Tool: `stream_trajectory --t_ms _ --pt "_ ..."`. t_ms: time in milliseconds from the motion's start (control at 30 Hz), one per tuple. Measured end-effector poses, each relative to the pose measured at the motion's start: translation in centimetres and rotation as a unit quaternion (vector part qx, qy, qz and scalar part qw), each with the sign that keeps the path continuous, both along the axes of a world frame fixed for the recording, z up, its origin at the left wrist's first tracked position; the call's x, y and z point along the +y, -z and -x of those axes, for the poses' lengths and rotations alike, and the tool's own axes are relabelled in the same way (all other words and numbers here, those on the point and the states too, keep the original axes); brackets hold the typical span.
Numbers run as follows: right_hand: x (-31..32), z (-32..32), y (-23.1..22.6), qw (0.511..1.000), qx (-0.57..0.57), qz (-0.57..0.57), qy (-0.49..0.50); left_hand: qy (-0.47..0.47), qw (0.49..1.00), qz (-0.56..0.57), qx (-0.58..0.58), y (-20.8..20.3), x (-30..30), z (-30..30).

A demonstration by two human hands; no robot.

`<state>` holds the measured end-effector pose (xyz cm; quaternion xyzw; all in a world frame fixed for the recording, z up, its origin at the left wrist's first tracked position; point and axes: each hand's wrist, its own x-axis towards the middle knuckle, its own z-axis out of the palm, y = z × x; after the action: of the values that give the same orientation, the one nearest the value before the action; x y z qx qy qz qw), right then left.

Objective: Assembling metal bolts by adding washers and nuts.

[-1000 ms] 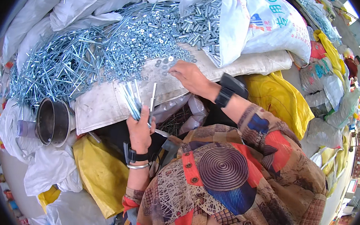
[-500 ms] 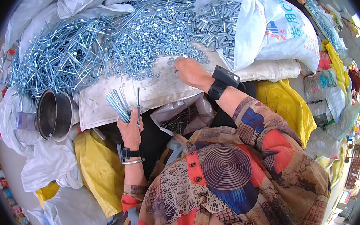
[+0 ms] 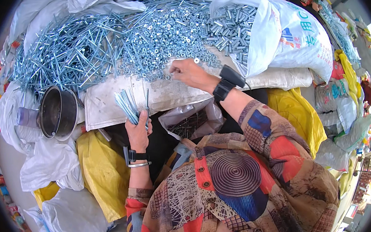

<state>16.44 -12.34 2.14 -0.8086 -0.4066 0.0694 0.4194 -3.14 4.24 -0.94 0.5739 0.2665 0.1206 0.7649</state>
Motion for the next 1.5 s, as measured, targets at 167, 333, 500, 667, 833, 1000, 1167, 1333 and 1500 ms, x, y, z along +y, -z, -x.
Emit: stream_trajectory --t_ms 167,333,500,667,833,1000,1167,1333,1500 --pt "2.0 -0.2 3.0 0.995 -0.093 0.034 -0.005 0.003 1.0 -0.004 0.003 -0.2 -0.2 -0.1" --pt "2.1 0.2 2.7 0.992 -0.113 0.048 0.023 0.006 1.0 -0.009 0.007 0.2 -0.1 0.0" --pt "1.3 0.5 2.0 0.998 -0.043 -0.046 -0.002 0.021 0.999 -0.043 0.02 0.2 -0.3 -0.1" --pt "0.5 3.1 -0.7 0.987 0.138 -0.079 0.026 0.022 0.996 -0.079 0.039 -0.7 -1.2 -0.2" --pt "-0.3 5.2 -2.0 0.97 0.225 -0.096 0.007 0.046 0.992 -0.108 0.056 -0.8 -2.2 0.0" --pt "-1.0 6.5 -2.6 0.956 0.257 -0.139 0.008 0.051 0.989 -0.127 0.053 -1.4 -2.9 0.2" --pt "-1.3 7.4 -2.2 0.988 0.077 -0.127 0.031 0.024 0.976 -0.214 0.025 0.6 -2.9 0.1" --pt "-1.3 7.8 -2.8 0.989 -0.134 -0.049 -0.038 0.005 0.99 -0.13 0.046 -0.6 -3.9 -0.5" --pt "0.8 3.5 -0.8 0.978 -0.193 -0.068 -0.03 -0.039 0.999 -0.008 0.028 -1.0 -3.2 -0.1"
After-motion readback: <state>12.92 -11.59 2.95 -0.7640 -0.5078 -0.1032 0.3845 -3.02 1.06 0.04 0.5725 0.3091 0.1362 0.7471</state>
